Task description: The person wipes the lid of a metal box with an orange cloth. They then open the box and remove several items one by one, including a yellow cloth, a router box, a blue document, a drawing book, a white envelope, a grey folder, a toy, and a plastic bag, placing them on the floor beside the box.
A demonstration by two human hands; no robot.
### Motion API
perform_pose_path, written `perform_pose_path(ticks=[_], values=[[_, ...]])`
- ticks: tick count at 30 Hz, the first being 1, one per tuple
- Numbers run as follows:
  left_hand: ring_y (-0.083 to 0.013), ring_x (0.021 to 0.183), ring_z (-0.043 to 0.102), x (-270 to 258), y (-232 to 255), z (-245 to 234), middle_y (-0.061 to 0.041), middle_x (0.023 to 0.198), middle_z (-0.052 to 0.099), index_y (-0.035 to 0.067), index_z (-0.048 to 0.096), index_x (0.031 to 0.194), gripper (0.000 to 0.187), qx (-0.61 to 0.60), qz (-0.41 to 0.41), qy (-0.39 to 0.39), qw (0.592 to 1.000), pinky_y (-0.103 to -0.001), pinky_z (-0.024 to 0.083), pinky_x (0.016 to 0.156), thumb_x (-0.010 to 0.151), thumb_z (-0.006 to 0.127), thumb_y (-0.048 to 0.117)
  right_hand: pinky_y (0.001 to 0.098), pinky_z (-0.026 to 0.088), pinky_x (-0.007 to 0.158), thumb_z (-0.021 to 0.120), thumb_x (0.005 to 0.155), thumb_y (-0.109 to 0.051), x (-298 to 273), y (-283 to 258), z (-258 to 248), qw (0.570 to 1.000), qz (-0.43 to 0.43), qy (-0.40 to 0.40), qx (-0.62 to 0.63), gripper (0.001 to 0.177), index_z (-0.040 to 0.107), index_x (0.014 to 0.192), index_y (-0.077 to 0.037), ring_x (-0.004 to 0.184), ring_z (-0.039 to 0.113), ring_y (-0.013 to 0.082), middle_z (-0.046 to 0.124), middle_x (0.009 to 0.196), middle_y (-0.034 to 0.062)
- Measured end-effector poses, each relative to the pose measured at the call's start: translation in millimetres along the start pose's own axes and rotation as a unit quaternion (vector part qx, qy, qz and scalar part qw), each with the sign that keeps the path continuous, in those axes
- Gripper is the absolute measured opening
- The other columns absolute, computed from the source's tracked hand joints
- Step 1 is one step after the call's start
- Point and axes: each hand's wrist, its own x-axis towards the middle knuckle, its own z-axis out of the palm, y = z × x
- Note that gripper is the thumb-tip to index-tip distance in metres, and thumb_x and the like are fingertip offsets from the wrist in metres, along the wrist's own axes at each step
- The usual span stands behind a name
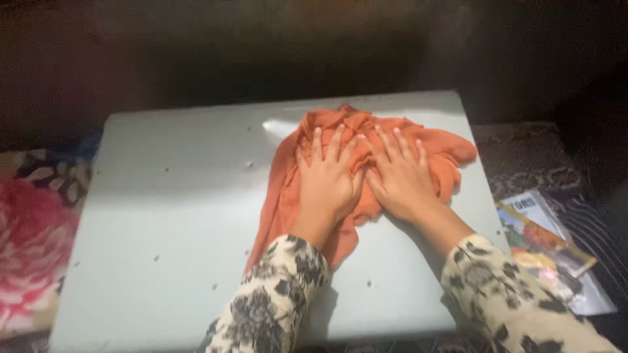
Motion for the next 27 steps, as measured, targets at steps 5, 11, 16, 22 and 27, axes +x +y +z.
perform_pose_path(ticks=[5, 11, 16, 22, 27], values=[[-0.0398, 0.144, 0.036, 55.1, -19.9, 29.3, -0.009, 0.152, 0.047, 0.018, 0.056, 0.142, 0.054, 0.006, 0.001, 0.011, 1.000, -0.069, 0.024, 0.113, 0.095, 0.058, 0.045, 0.0644, 0.014, 0.118, 0.046, 0.099, -0.039, 57.4, 31.4, 14.1, 0.998, -0.023, 0.051, -0.031, 0.063, 0.043, 0.153, -0.008, 0.150, 0.026, 0.0397, 0.033, 0.163, 0.0171], [-0.0391, 0.131, 0.050, 118.3, -32.7, 44.7, -0.014, 0.136, 0.060, 0.016, 0.056, 0.139, 0.056, 0.050, -0.043, -0.105, 0.992, -0.055, 0.032, 0.115, 0.096, 0.048, 0.050, 0.0540, 0.030, 0.117, 0.040, 0.103, -0.041, 113.1, 59.1, 10.8, 0.999, 0.023, -0.026, -0.017, 0.052, 0.058, 0.139, -0.009, 0.140, 0.042, 0.0368, 0.050, 0.150, 0.0172], [-0.0407, 0.108, 0.066, 151.9, -36.6, 45.2, -0.017, 0.114, 0.070, 0.022, 0.067, 0.126, 0.054, 0.041, -0.092, -0.199, 0.975, -0.055, 0.050, 0.092, 0.097, 0.035, 0.054, 0.0526, 0.042, 0.103, 0.028, 0.103, -0.043, 154.3, 61.1, -3.2, 0.978, 0.099, -0.175, -0.053, 0.055, 0.058, 0.140, -0.015, 0.125, 0.057, 0.0399, 0.060, 0.138, 0.0176], [-0.0395, 0.102, 0.071, 171.5, -41.4, 54.2, -0.020, 0.108, 0.074, 0.014, 0.076, 0.113, 0.060, 0.025, -0.124, -0.213, 0.969, -0.052, 0.055, 0.088, 0.098, 0.034, 0.053, 0.0496, 0.046, 0.098, 0.027, 0.102, -0.050, 167.8, 62.1, -11.1, 0.973, 0.120, -0.195, 0.001, 0.058, 0.063, 0.129, -0.014, 0.115, 0.061, 0.0407, 0.065, 0.126, 0.0187], [-0.0401, 0.118, 0.059, 153.3, -39.7, 63.5, -0.017, 0.124, 0.066, 0.008, 0.068, 0.125, 0.062, 0.089, -0.076, -0.141, 0.983, -0.055, 0.041, 0.101, 0.098, 0.038, 0.056, 0.0533, 0.043, 0.101, 0.036, 0.105, -0.044, 148.3, 66.1, 5.5, 0.995, 0.074, -0.066, -0.033, 0.050, 0.072, 0.113, -0.010, 0.113, 0.062, 0.0424, 0.071, 0.119, 0.0178]])
